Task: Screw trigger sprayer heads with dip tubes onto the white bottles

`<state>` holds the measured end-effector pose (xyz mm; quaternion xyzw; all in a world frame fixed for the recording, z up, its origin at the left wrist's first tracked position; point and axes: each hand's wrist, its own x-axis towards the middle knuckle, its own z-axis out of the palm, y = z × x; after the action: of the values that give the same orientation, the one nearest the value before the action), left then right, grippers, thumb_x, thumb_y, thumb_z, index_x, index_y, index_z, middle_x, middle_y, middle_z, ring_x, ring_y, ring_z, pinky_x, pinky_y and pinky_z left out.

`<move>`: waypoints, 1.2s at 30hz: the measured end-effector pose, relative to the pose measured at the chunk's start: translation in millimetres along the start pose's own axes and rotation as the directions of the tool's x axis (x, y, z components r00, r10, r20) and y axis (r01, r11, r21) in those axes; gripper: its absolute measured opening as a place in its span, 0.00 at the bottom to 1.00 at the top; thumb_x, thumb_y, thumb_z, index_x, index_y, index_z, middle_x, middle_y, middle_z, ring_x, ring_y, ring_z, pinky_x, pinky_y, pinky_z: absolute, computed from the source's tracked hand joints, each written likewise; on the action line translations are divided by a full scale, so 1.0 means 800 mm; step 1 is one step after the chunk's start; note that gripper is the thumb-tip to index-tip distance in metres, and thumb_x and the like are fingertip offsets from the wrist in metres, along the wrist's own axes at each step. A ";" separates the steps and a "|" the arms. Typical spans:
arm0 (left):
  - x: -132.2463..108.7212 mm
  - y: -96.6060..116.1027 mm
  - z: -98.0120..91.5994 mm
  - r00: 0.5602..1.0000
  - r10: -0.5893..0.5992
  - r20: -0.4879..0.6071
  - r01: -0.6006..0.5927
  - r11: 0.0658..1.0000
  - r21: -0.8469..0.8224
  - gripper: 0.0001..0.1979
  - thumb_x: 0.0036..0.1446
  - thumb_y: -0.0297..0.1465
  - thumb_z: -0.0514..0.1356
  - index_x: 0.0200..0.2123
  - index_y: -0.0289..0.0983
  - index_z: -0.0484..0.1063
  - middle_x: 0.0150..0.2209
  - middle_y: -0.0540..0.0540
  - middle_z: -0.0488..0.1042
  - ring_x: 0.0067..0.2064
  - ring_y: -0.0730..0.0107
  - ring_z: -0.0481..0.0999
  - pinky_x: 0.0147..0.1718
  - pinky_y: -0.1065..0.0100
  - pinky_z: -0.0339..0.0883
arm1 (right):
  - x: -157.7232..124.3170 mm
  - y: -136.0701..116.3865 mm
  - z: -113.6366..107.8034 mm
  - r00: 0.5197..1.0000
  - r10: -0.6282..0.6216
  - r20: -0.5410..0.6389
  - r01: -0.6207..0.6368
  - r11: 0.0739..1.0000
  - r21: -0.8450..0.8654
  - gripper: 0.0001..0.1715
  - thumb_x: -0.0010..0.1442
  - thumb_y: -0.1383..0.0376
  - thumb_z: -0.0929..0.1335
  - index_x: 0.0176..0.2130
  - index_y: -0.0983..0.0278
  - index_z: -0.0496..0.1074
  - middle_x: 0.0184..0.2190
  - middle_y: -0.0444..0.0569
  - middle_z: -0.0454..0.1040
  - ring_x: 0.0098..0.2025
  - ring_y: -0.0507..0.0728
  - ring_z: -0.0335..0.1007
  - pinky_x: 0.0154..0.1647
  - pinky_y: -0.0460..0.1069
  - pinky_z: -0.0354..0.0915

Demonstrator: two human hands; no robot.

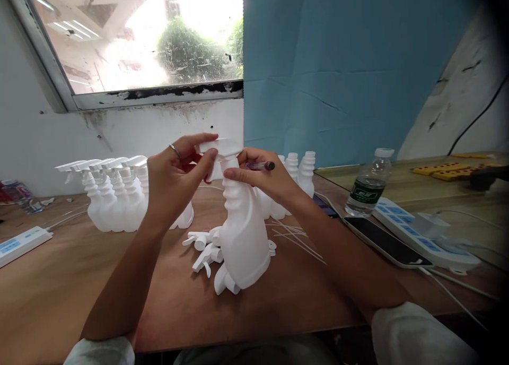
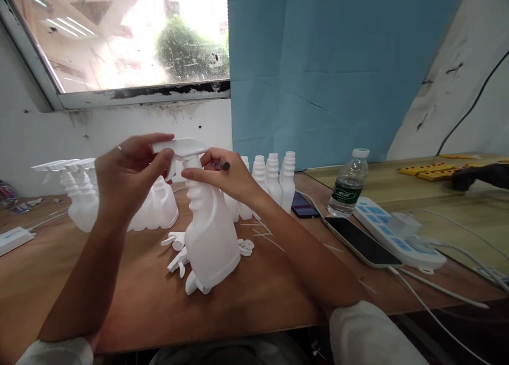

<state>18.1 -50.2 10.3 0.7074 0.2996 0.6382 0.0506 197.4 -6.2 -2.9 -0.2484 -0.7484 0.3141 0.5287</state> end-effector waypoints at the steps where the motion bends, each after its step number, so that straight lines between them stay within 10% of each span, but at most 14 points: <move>1: 0.001 -0.003 0.000 0.999 -0.025 0.035 0.026 0.999 -0.018 0.15 0.57 0.31 0.64 0.48 0.41 0.74 0.28 0.51 0.73 0.26 0.75 0.73 0.26 0.73 0.71 | 0.000 0.001 0.000 1.000 0.000 -0.032 0.001 1.000 0.020 0.23 0.46 0.54 0.78 0.24 0.65 0.66 0.21 0.39 0.60 0.24 0.48 0.53 0.24 0.46 0.49; 5: 0.006 -0.018 -0.003 0.946 -0.174 0.275 0.174 0.984 0.023 0.29 0.51 0.37 0.68 0.56 0.44 0.66 0.43 0.45 0.77 0.37 0.67 0.79 0.31 0.70 0.75 | 0.002 0.001 -0.005 0.980 -0.016 -0.198 0.050 0.985 0.165 0.24 0.48 0.54 0.77 0.22 0.64 0.63 0.20 0.39 0.58 0.22 0.47 0.53 0.21 0.45 0.50; 11: 0.009 -0.030 0.000 0.700 -0.430 0.570 0.416 0.895 0.164 0.26 0.51 0.41 0.68 0.52 0.38 0.71 0.39 0.43 0.80 0.40 0.61 0.80 0.37 0.63 0.76 | 0.003 0.004 -0.003 0.943 -0.067 -0.327 0.128 0.977 0.169 0.25 0.50 0.52 0.76 0.22 0.63 0.62 0.18 0.37 0.54 0.18 0.46 0.49 0.17 0.45 0.49; 17: 0.009 -0.021 0.000 0.702 -0.338 0.627 0.363 0.927 0.092 0.18 0.50 0.39 0.68 0.44 0.38 0.75 0.41 0.45 0.79 0.42 0.61 0.79 0.41 0.62 0.75 | 0.003 0.011 0.007 0.965 -0.069 -0.252 0.120 0.974 0.191 0.22 0.52 0.49 0.73 0.28 0.62 0.67 0.22 0.40 0.64 0.21 0.48 0.61 0.22 0.46 0.62; 28: 0.001 -0.027 0.009 0.811 -0.233 0.537 0.162 0.971 0.176 0.08 0.48 0.31 0.66 0.35 0.41 0.80 0.34 0.49 0.80 0.37 0.61 0.80 0.38 0.61 0.75 | 0.004 0.013 -0.001 0.980 -0.136 -0.147 0.140 0.990 0.018 0.21 0.46 0.54 0.77 0.24 0.63 0.66 0.23 0.40 0.61 0.26 0.49 0.56 0.27 0.47 0.57; 36: 0.006 -0.028 -0.002 0.801 -0.212 0.559 0.126 0.974 0.188 0.20 0.51 0.28 0.63 0.48 0.46 0.77 0.43 0.50 0.80 0.45 0.60 0.79 0.44 0.60 0.75 | 0.007 0.013 -0.014 0.981 -0.189 0.033 0.188 0.981 0.040 0.18 0.47 0.56 0.76 0.33 0.61 0.70 0.32 0.43 0.67 0.32 0.52 0.61 0.31 0.47 0.60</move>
<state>8.6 -29.7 4.7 0.8392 0.3767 0.3644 0.1452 206.9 7.3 -3.8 -0.1607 -0.7723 0.2808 0.5467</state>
